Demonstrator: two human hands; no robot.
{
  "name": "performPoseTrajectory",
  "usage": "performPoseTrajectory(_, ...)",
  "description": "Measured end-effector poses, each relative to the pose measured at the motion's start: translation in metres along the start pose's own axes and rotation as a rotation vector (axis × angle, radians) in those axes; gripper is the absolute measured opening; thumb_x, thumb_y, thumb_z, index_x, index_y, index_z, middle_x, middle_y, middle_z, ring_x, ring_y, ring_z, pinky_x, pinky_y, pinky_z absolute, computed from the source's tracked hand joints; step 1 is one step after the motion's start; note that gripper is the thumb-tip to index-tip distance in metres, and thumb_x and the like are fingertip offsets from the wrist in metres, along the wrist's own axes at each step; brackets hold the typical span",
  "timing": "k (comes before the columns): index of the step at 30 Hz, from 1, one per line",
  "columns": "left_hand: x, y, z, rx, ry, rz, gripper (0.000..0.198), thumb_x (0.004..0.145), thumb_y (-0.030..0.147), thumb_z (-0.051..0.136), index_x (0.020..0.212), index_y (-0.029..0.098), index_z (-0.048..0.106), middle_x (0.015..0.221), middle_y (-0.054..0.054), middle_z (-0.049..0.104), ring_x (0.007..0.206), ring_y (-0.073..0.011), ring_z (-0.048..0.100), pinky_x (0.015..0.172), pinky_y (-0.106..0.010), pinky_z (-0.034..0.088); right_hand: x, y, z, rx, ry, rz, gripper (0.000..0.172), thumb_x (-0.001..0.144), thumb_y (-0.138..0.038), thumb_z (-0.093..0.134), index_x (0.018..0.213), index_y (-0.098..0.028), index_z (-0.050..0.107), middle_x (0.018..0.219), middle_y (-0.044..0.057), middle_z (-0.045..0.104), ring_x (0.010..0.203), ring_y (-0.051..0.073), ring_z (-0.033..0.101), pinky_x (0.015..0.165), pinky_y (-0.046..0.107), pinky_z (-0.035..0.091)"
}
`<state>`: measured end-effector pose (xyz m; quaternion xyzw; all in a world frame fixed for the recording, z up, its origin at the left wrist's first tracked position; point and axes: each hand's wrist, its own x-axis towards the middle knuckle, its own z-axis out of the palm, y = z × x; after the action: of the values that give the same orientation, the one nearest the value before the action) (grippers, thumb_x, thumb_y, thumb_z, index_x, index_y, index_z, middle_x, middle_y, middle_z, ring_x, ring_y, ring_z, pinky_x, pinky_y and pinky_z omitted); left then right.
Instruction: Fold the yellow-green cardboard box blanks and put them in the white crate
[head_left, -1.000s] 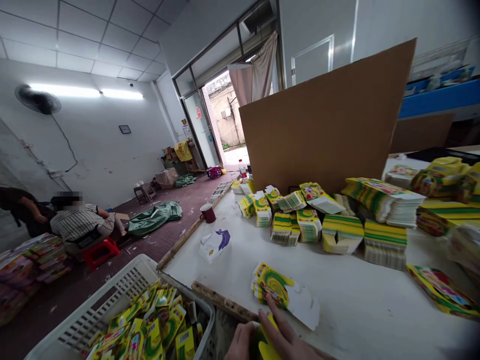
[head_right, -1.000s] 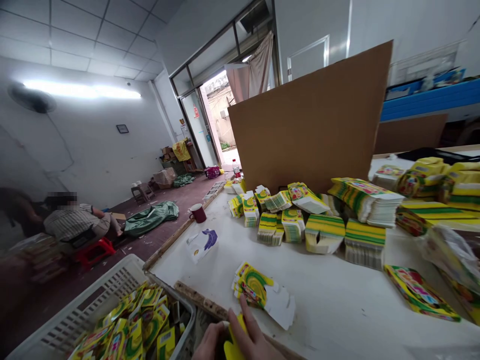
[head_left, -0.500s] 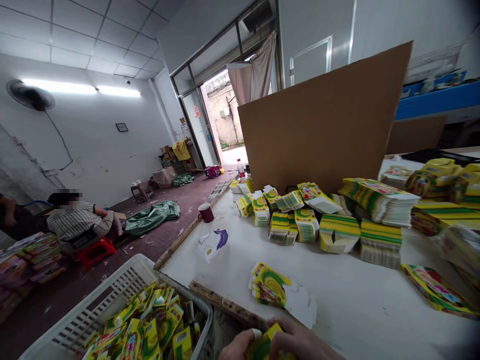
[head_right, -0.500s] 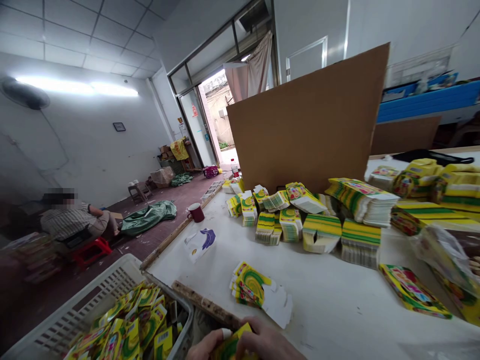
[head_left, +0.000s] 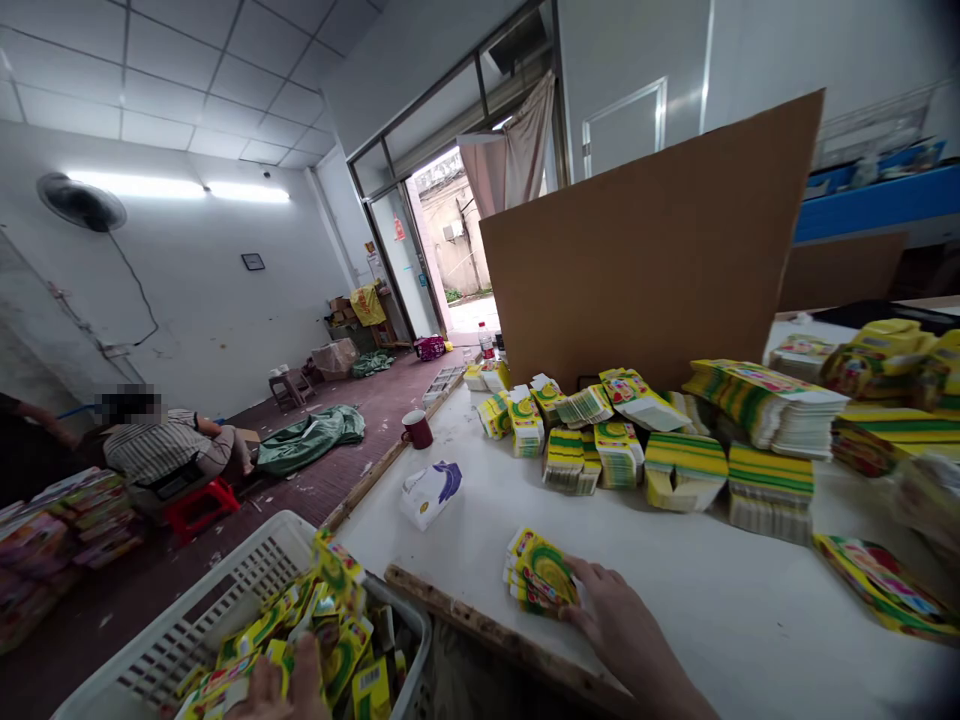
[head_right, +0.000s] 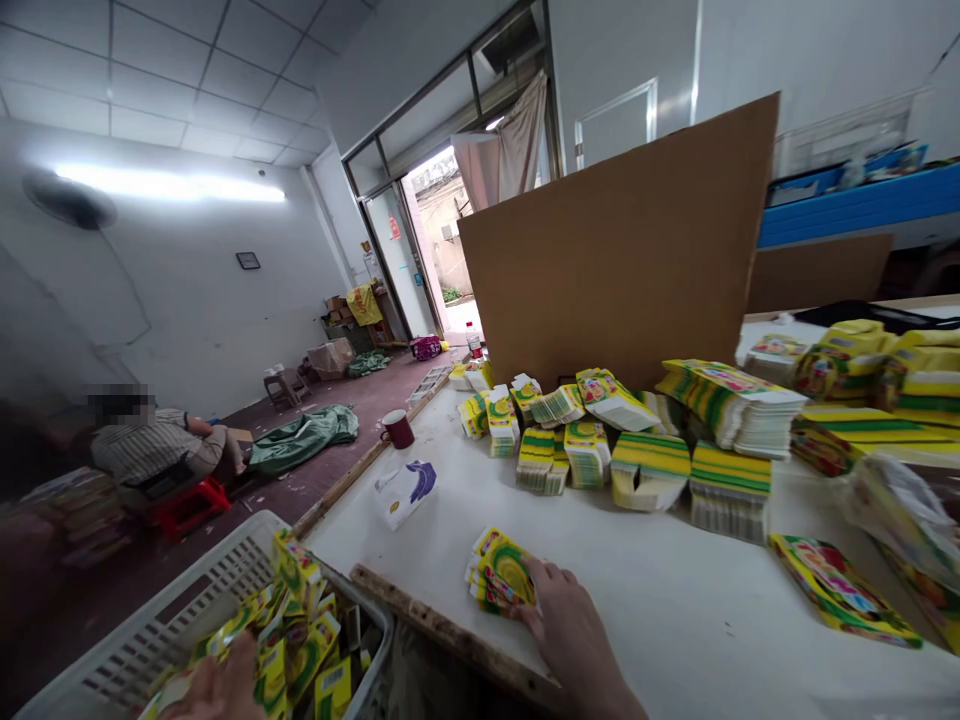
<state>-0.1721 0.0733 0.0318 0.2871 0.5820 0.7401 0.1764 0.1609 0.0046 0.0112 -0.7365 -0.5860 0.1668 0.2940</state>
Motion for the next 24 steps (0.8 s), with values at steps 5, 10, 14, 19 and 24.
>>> performPoseTrajectory(5,0.001,-0.025,-0.004,0.026,-0.176,-0.101,0.059,0.048,0.047,0.084,0.088,0.023,0.048,0.108,-0.010,0.064,0.119,-0.0386,0.057,0.090,-0.049,0.056,0.005,0.004,0.016,-0.119,-0.006,0.026,0.036,0.073,-0.005,0.062,0.107,-0.011,0.070,0.109,0.015,0.071,0.103,0.036,0.063,0.093,0.046,0.047)
performPoseTrajectory(10,-0.054,-0.049,0.014,0.192,-0.568,-0.073,0.068,0.069,0.070,0.062,0.114,0.021,0.049,0.122,-0.017,0.063,0.120,-0.0321,0.060,0.089,-0.036,0.056,-0.001,0.004,0.022,-0.130,0.023,0.022,0.039,0.076,-0.002,0.055,0.113,-0.013,0.063,0.112,0.014,0.069,0.105,0.030,0.063,0.093,0.039,0.049)
performPoseTrajectory(14,-0.029,-0.049,0.012,0.630,-0.847,0.018,0.068,0.073,0.070,0.055,0.113,0.015,0.056,0.119,-0.016,0.067,0.117,-0.0282,0.063,0.092,-0.030,0.054,-0.004,0.009,0.026,-0.054,0.092,-0.010,0.048,0.072,-0.001,0.052,0.119,-0.012,0.053,0.115,0.015,0.065,0.108,0.029,0.063,0.095,0.038,0.048)
performPoseTrajectory(19,0.035,-0.048,0.003,1.191,-0.936,-0.095,0.032,0.089,0.042,0.058,0.102,0.012,0.063,0.105,-0.010,0.071,0.108,-0.0276,0.065,0.094,-0.037,0.050,-0.008,0.017,0.031,0.023,0.118,-0.063,0.044,0.077,-0.011,0.043,0.121,-0.012,0.044,0.111,0.016,0.062,0.102,0.029,0.064,0.087,0.039,0.051)
performPoseTrajectory(24,0.060,-0.079,-0.017,1.443,-1.106,-0.441,0.031,0.092,0.035,0.060,0.117,0.016,0.060,0.116,-0.008,0.063,0.097,-0.0215,0.064,0.082,-0.042,0.056,-0.004,0.028,0.034,-0.036,0.075,-0.033,0.045,0.081,-0.028,0.041,0.124,-0.015,0.042,0.104,0.013,0.060,0.090,0.029,0.065,0.076,0.041,0.052)
